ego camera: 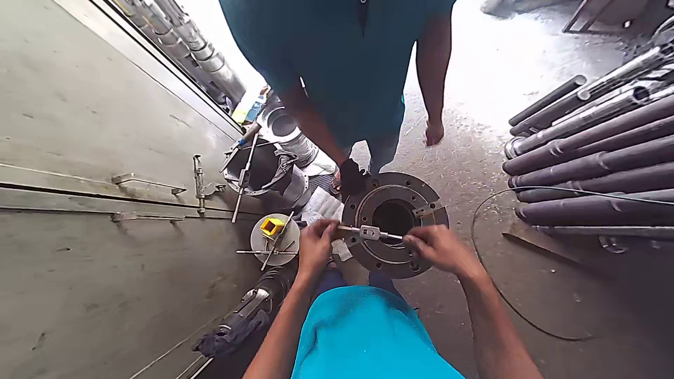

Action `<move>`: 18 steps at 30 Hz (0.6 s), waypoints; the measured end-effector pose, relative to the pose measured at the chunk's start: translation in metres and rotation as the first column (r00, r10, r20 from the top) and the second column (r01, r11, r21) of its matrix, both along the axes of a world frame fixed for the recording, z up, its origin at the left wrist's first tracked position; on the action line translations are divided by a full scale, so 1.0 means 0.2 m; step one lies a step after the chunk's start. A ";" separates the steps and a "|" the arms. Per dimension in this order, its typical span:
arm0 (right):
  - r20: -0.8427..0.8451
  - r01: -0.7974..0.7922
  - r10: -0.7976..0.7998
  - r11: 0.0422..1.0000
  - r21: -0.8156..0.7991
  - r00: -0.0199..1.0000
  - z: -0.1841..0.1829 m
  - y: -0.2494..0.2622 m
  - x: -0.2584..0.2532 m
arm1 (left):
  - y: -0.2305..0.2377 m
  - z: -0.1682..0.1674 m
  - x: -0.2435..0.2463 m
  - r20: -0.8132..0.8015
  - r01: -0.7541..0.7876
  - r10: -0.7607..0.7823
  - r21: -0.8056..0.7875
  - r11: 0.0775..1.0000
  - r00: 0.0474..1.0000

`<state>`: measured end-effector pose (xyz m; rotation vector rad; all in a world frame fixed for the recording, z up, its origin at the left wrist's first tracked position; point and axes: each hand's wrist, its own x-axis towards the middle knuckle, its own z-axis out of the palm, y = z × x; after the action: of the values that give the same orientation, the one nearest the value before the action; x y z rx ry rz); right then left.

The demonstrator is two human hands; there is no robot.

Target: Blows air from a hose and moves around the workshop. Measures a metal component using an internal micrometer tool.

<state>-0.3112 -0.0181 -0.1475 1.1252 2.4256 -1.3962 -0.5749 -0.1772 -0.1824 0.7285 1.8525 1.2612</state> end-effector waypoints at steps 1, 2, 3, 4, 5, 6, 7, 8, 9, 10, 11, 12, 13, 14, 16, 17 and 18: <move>-0.006 -0.037 0.036 0.989 -0.145 0.999 0.01 -0.07 0.00 | 0.13 0.03 -0.03 -0.011 0.086 -0.086 -0.026 0.996 0.996; -0.046 -0.062 0.051 0.956 -0.286 0.998 0.00 -0.17 -0.03 | 0.28 0.07 -0.04 -0.006 0.214 -0.214 -0.027 0.977 0.977; -0.096 -0.055 0.017 0.907 -0.419 0.995 -0.02 -0.29 -0.10 | 0.43 0.11 -0.01 -0.008 0.381 -0.381 -0.030 0.924 0.924; -0.132 -0.003 -0.077 0.855 -0.518 0.988 -0.04 -0.40 -0.20 | 0.59 0.13 0.04 -0.030 0.558 -0.559 -0.042 0.829 0.829; -0.138 0.120 -0.240 0.811 -0.573 0.961 -0.04 -0.50 -0.33 | 0.72 0.15 0.12 -0.074 0.717 -0.723 -0.094 0.691 0.687; -0.125 0.281 -0.430 0.756 -0.592 0.894 -0.03 -0.59 -0.45 | 0.80 0.19 0.22 -0.121 0.834 -0.854 -0.185 0.520 0.506; -0.093 0.444 -0.585 0.700 -0.560 0.806 -0.03 -0.65 -0.57 | 0.83 0.25 0.32 -0.143 0.893 -0.936 -0.282 0.351 0.322; -0.037 0.558 -0.655 0.671 -0.488 0.755 -0.02 -0.67 -0.66 | 0.83 0.29 0.39 -0.127 0.913 -0.978 -0.356 0.198 0.163; 0.033 0.594 -0.655 0.661 -0.459 0.755 0.01 -0.66 -0.71 | 0.81 0.32 0.41 -0.110 0.921 -0.992 -0.377 0.097 0.060; 0.060 0.585 -0.636 0.664 -0.465 0.769 0.01 -0.66 -0.73 | 0.77 0.33 0.39 -0.124 0.936 -0.992 -0.345 0.067 0.025; 0.042 0.550 -0.616 0.669 -0.501 0.787 0.01 -0.64 -0.72 | 0.71 0.32 0.33 -0.168 0.958 -0.984 -0.269 0.104 0.060; -0.050 0.449 -0.563 0.705 -0.549 0.825 -0.01 -0.63 -0.68 | 0.64 0.31 0.25 -0.212 0.965 -0.965 -0.177 0.196 0.157; -0.210 0.280 -0.463 0.776 -0.565 0.861 -0.03 -0.60 -0.60 | 0.56 0.29 0.16 -0.247 0.939 -0.922 -0.096 0.330 0.299; -0.376 0.141 -0.340 0.874 -0.465 0.862 -0.05 -0.56 -0.50 | 0.46 0.26 0.06 -0.258 0.876 -0.850 -0.024 0.481 0.460; -0.560 0.146 -0.164 0.986 -0.077 0.812 -0.04 -0.46 -0.33 | 0.23 0.18 -0.11 -0.187 0.693 -0.675 0.042 0.720 0.713; -0.560 0.226 -0.123 0.967 0.118 0.819 -0.03 -0.39 -0.25 | 0.11 0.12 -0.17 -0.109 0.605 -0.598 0.046 0.795 0.794; -0.510 0.285 -0.108 0.915 0.284 0.853 -0.03 -0.30 -0.18 | 0.02 0.07 -0.19 -0.018 0.526 -0.525 0.053 0.849 0.851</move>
<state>-0.3469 -0.0774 -0.1531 1.2535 3.0969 -1.4912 -0.6126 -0.1732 -0.1683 1.1745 1.4718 0.9475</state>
